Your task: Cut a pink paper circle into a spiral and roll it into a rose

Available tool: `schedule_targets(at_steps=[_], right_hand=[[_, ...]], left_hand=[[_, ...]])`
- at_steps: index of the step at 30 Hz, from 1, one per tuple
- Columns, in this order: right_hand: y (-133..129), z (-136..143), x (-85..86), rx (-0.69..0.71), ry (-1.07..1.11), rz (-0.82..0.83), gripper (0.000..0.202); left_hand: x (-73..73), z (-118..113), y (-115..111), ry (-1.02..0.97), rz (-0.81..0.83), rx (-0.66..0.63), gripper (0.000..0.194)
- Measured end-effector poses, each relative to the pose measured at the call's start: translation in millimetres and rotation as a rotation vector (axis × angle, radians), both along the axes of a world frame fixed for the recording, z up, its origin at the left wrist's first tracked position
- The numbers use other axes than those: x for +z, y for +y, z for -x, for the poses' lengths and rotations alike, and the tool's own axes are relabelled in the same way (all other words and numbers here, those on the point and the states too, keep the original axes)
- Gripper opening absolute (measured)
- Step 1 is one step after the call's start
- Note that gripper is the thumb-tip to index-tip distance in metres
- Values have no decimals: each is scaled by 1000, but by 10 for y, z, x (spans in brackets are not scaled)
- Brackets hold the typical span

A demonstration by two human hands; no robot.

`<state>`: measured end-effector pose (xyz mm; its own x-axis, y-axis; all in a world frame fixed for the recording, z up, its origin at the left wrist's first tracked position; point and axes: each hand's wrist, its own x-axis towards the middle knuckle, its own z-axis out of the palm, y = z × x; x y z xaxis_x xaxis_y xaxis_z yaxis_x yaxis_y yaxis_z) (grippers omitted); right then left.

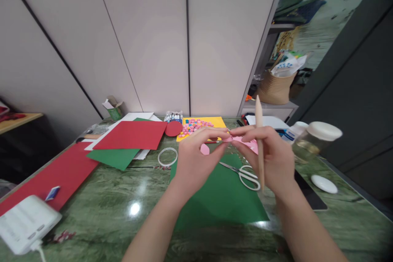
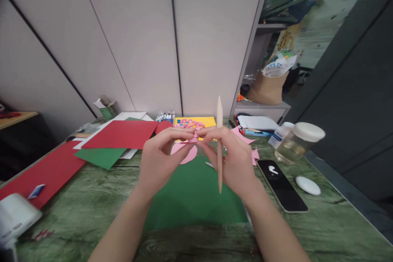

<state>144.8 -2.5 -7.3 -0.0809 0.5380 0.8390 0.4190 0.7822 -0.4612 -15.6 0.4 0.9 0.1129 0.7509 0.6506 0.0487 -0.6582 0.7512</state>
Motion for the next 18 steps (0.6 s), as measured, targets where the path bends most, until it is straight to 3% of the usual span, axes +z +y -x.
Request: schedule_targets(at_steps=[5,11,18], right_hand=[[-36,-2,26,-18,-8,-31,20],[-84,-13,66,-64,-16,9,18],[-76,-25,70,-94,-13,29,14]], left_hand=[[13,-11,0,-114,109,-10,18],[32,37,62,-342,418,-177,28],[-20,15,119,-380,512,-253,27]])
